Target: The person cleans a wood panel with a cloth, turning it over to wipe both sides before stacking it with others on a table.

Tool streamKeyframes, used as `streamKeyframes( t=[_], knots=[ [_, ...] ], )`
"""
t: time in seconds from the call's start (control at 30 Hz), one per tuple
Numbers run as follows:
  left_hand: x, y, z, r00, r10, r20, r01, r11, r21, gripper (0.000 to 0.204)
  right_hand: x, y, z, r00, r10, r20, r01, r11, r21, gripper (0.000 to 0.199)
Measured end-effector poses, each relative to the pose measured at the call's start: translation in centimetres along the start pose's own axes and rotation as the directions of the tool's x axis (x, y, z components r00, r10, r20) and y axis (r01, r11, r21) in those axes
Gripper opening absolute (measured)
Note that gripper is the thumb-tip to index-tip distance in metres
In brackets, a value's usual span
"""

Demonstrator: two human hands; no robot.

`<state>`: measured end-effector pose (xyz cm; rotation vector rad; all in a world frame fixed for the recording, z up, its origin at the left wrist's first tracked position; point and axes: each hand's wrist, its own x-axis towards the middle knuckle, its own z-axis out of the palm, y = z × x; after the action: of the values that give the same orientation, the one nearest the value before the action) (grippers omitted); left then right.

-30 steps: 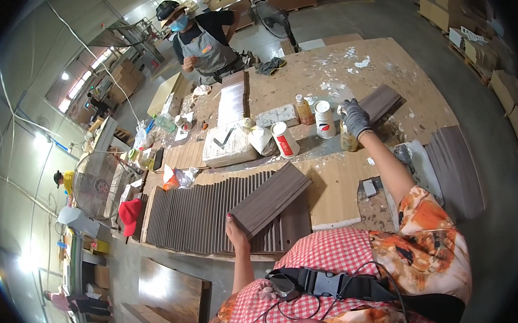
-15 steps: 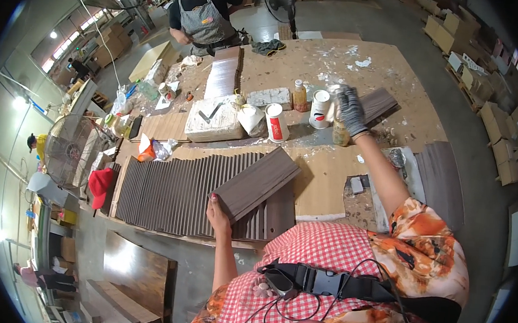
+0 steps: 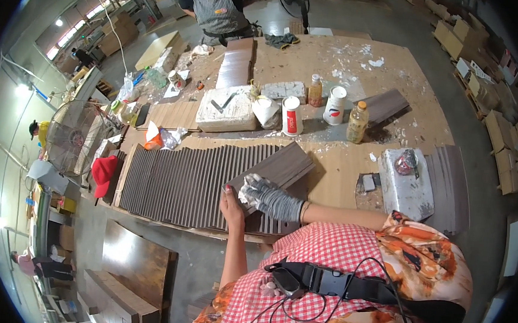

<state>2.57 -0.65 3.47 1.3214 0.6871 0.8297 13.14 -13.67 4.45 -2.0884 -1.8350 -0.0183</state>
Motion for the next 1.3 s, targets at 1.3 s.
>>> streamKeyframes(
  t=[1.3],
  knots=[
    [-0.1,1.1,-0.3,0.999,-0.002,-0.037,0.007,0.990,0.138,0.047,-12.2,10.7,1.1,0.655,0.614,-0.440,-0.642,0.760,0.105,0.030]
  ],
)
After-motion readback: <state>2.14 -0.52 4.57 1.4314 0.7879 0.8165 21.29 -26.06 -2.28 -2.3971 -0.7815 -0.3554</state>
